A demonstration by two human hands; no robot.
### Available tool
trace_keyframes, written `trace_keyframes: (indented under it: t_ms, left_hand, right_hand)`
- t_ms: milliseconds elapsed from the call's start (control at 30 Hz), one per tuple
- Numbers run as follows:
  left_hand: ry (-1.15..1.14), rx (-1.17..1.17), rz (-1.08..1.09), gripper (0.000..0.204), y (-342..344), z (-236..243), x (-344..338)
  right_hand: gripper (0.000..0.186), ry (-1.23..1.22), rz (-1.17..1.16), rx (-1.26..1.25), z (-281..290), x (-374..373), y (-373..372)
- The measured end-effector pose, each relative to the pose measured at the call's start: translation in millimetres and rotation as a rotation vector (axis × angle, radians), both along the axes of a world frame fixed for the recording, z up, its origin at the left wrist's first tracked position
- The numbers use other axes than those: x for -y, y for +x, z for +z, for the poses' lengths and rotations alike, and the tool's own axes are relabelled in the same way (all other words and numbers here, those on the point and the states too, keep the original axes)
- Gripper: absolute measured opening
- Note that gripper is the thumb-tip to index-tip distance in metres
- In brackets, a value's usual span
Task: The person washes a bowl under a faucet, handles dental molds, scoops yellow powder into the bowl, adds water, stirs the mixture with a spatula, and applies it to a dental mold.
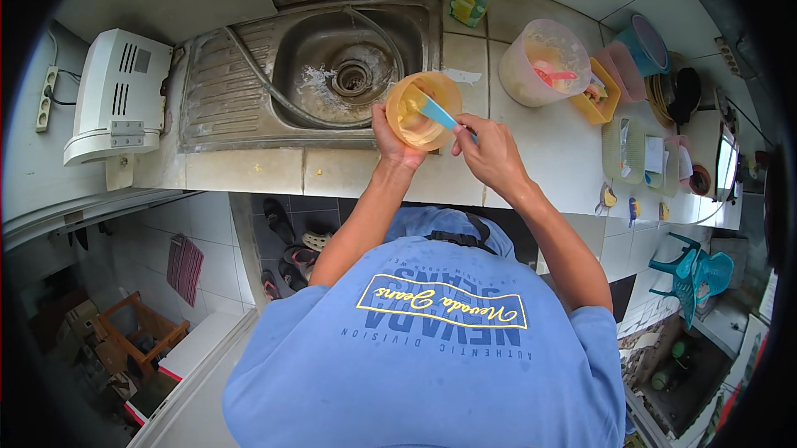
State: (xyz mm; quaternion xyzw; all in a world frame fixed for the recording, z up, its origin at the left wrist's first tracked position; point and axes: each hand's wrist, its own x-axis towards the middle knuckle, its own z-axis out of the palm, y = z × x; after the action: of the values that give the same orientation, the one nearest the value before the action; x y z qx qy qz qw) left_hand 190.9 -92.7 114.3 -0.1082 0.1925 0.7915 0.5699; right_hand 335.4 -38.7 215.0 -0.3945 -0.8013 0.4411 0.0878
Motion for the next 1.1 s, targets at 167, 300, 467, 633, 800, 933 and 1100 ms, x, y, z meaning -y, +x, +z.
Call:
trace_keyframes:
  t_ms: [167, 300, 467, 633, 800, 933, 1100]
  left_hand:
    - [0.01, 0.032, 0.005, 0.049, -3.8, 12.4, -3.6]
    - [0.003, 0.163, 0.109, 0.05, -13.3, 14.6, -11.8]
    - [-0.178, 0.232, 0.222, 0.053, -31.6, 15.5, -14.9]
    - [-0.091, 0.292, 0.189, 0.049, -37.1, 11.4, -12.7]
    - [0.051, 0.202, 0.125, 0.045, -30.0, 7.6, -15.2]
    - [0.097, 0.286, 0.171, 0.045, -42.8, -3.8, -6.3]
    - [0.189, 0.34, 0.17, 0.047, -47.4, -4.2, 1.7]
  right_hand:
    - [0.038, 0.541, 0.184, 0.14, -8.5, 10.0, 15.2]
    - [0.047, 0.672, 0.164, 0.085, -19.4, 22.3, 20.2]
    - [0.058, 0.673, 0.118, 0.035, -36.4, 36.9, 41.2]
    - [0.05, 0.477, 0.033, -0.175, -32.6, 30.9, 44.9]
    - [0.037, -0.685, -0.266, -0.332, -0.4, 20.6, 1.1]
    - [0.037, -0.866, -0.279, -0.26, -3.5, 22.6, 26.4]
    - [0.036, -0.301, -0.215, -0.126, 1.0, 29.7, 34.0]
